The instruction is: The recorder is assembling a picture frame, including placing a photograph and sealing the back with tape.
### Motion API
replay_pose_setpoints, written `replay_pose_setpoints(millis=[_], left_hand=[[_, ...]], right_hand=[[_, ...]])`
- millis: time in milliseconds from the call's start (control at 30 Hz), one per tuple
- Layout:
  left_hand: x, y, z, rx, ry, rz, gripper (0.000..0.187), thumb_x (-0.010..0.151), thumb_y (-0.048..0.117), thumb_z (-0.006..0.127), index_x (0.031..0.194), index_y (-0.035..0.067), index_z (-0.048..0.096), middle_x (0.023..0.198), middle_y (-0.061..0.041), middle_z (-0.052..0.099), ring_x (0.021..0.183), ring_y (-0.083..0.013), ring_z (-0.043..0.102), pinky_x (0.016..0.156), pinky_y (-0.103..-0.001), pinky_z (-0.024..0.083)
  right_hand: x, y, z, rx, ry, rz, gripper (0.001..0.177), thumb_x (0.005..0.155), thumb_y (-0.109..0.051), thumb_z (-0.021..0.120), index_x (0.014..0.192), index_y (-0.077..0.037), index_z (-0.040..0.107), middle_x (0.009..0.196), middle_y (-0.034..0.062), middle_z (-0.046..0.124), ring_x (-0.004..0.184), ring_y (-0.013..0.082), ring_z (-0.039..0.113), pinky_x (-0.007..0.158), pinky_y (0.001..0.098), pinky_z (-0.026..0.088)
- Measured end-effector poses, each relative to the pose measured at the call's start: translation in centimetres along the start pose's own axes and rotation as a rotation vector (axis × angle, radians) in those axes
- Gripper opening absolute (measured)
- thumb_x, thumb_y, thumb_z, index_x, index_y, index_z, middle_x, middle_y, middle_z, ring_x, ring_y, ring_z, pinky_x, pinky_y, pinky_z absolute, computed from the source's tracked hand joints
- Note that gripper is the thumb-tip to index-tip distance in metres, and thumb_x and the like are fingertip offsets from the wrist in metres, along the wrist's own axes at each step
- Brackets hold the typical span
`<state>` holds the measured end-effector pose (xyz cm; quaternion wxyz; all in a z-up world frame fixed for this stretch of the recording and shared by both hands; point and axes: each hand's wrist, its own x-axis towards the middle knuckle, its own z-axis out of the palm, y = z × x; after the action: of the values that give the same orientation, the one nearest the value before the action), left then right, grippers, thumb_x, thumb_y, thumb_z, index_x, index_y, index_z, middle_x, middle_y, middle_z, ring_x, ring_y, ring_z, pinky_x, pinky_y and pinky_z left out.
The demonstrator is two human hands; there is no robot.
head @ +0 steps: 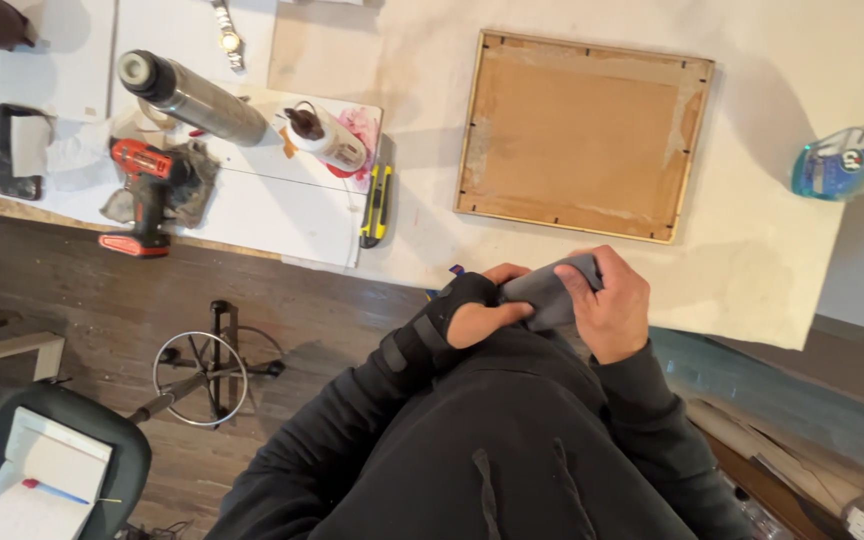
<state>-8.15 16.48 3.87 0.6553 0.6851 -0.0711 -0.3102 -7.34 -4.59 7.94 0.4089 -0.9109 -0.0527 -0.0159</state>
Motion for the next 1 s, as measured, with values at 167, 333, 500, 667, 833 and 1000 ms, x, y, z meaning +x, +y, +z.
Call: replay_pose_setpoints(millis=[167,333,500,667,833,1000], left_hand=[[-0.2,0.2,-3.2,0.018,-0.061,-0.027,0.042,0.089,0.030,0.075,0.120,0.003,0.068,0.097,-0.010,0.075,0.091,-0.0136,0.069,0.083,-0.031,0.055],[-1.4,-1.7,-5.8,-0.031,0.005,-0.084,0.040,0.091,0.029,0.074,0.120,0.002,0.067,0.098,-0.009,0.075,0.092,-0.0132,0.069,0.084,-0.030,0.054],[-1.9,-5.7,-7.5,-0.230,0.148,-0.126,0.039,0.092,0.022,0.073,0.123,0.000,0.066,0.102,-0.012,0.075,0.093,-0.0169,0.068,0.083,-0.032,0.054],[-3.0,-13.1,-6.4,-0.818,0.313,-0.232,0.038,0.102,0.014,0.057,0.136,0.000,0.049,0.099,-0.021,0.075,0.074,-0.0228,0.071,0.073,-0.035,0.055],[-5.4,-14.3,-5.4,-0.756,0.476,-0.300,0.038,0.103,0.014,0.054,0.135,-0.005,0.046,0.105,-0.021,0.076,0.081,-0.0230,0.074,0.080,-0.034,0.057],[-5.5,-14.6,-3.3,-0.721,0.614,-0.399,0.039,0.100,0.013,0.055,0.133,-0.005,0.047,0.108,-0.021,0.076,0.086,-0.0233,0.074,0.083,-0.035,0.058]], right_hand=[[0.4,2.4,3.1,0.077,-0.076,0.342,0.034,0.100,-0.036,0.074,0.101,-0.003,0.068,0.078,0.0128,0.065,0.073,0.0241,0.060,0.070,0.0360,0.052],[3.3,1.8,4.5,0.471,-0.356,0.439,0.038,0.092,-0.030,0.074,0.114,0.000,0.065,0.096,0.0074,0.070,0.088,0.0116,0.064,0.078,0.0310,0.054],[7.7,2.6,7.7,0.596,-0.537,0.433,0.044,0.088,-0.027,0.075,0.122,0.001,0.067,0.103,0.0120,0.071,0.090,0.0133,0.065,0.078,0.0318,0.054],[17.8,2.4,12.2,0.273,-0.626,0.052,0.038,0.089,-0.024,0.075,0.121,-0.003,0.069,0.099,0.0125,0.076,0.085,0.0196,0.071,0.078,0.0339,0.055],[30.0,7.4,21.5,0.223,-0.770,-0.179,0.034,0.089,-0.027,0.077,0.116,-0.008,0.071,0.098,0.0136,0.075,0.089,0.0262,0.072,0.081,0.0374,0.055],[39.9,10.6,25.3,0.121,-0.625,-0.229,0.043,0.087,-0.034,0.081,0.123,-0.013,0.070,0.111,0.0152,0.072,0.101,0.0347,0.068,0.088,0.0449,0.054]])
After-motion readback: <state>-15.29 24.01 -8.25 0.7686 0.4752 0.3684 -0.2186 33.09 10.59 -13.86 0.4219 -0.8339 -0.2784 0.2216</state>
